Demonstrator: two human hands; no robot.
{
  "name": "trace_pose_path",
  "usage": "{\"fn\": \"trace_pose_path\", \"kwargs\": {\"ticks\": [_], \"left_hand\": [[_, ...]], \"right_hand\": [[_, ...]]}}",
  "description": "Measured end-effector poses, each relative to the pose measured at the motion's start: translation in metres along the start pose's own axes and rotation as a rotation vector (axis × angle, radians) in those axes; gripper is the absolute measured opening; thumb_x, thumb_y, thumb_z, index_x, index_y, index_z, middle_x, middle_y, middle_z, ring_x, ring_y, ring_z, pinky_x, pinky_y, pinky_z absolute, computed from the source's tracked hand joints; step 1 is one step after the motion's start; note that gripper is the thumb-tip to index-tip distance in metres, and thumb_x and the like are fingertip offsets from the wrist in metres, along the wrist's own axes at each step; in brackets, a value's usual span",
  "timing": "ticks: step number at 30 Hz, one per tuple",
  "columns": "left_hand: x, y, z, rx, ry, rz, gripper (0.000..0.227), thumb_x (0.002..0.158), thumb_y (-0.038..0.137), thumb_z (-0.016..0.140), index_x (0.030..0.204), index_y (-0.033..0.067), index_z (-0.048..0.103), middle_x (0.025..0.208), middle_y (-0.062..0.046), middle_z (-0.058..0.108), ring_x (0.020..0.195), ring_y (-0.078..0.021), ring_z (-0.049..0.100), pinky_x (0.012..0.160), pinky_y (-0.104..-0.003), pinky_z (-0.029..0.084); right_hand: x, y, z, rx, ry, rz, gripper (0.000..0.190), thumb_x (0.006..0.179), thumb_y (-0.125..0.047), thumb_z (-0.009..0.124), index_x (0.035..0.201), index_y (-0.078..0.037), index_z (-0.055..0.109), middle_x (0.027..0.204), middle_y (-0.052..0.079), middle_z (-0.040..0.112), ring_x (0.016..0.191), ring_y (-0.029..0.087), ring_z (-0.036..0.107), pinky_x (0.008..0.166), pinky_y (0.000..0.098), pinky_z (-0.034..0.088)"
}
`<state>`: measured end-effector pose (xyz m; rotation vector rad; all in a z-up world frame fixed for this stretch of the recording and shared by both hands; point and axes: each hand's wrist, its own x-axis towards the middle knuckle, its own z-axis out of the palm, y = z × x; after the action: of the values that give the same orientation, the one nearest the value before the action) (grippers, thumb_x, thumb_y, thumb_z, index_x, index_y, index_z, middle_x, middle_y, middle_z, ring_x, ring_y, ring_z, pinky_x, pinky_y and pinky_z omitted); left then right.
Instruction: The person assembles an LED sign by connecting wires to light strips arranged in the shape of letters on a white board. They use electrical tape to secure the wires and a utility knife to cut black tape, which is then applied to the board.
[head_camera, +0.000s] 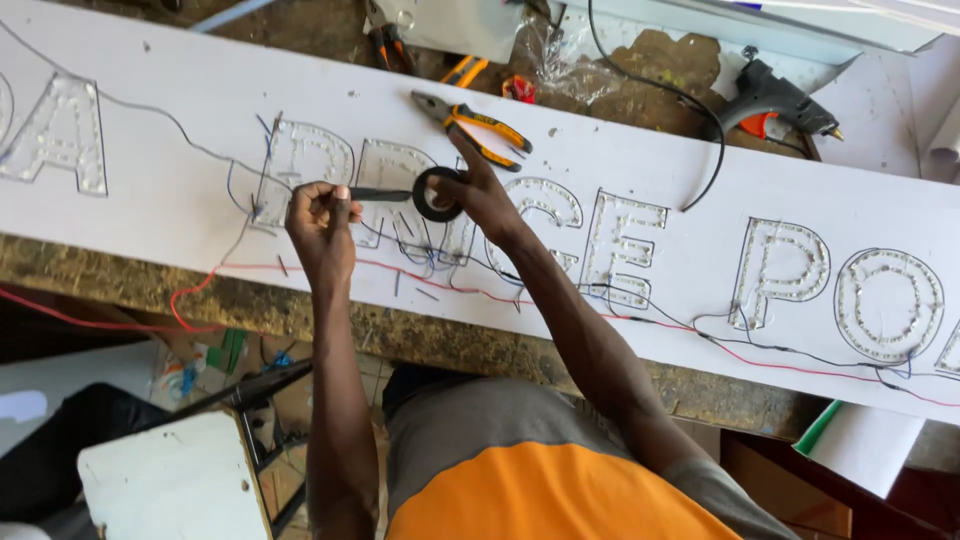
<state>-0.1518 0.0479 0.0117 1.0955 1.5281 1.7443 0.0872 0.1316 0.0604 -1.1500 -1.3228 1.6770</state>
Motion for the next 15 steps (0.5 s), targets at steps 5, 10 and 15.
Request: {"fn": "trace_pose_path", "kwargs": {"ticks": [5, 10, 15], "left_hand": [[0.046, -0.03, 0.009, -0.105, -0.197, -0.078, 0.012, 0.115, 0.012, 0.073, 0.119, 0.0028, 0.065, 0.093, -0.012, 0.073, 0.085, -0.0156, 0.077, 0.075, -0.027, 0.066], [0.097, -0.06, 0.006, -0.139, -0.393, -0.039, 0.013, 0.114, 0.017, 0.072, 0.111, 0.0042, 0.069, 0.085, -0.009, 0.071, 0.079, -0.0143, 0.073, 0.072, -0.03, 0.061], [0.123, -0.05, -0.013, -0.204, -0.409, -0.153, 0.01, 0.115, 0.012, 0.071, 0.113, 0.0025, 0.069, 0.084, -0.009, 0.073, 0.076, -0.0136, 0.072, 0.073, -0.03, 0.061]], "right_hand": [[0.039, -0.002, -0.022, 0.083, 0.099, 0.011, 0.06, 0.097, -0.018, 0.089, 0.15, -0.001, 0.068, 0.082, 0.01, 0.074, 0.08, 0.02, 0.078, 0.085, 0.0333, 0.064], [0.061, 0.013, -0.008, 0.326, 0.199, 0.035, 0.052, 0.089, -0.012, 0.085, 0.138, 0.004, 0.077, 0.089, 0.005, 0.065, 0.077, 0.013, 0.065, 0.076, 0.0297, 0.062], [0.05, 0.016, 0.056, 0.492, 0.345, -0.003, 0.077, 0.098, -0.001, 0.082, 0.167, 0.008, 0.051, 0.086, 0.007, 0.06, 0.074, 0.013, 0.065, 0.076, 0.0277, 0.059]]}}
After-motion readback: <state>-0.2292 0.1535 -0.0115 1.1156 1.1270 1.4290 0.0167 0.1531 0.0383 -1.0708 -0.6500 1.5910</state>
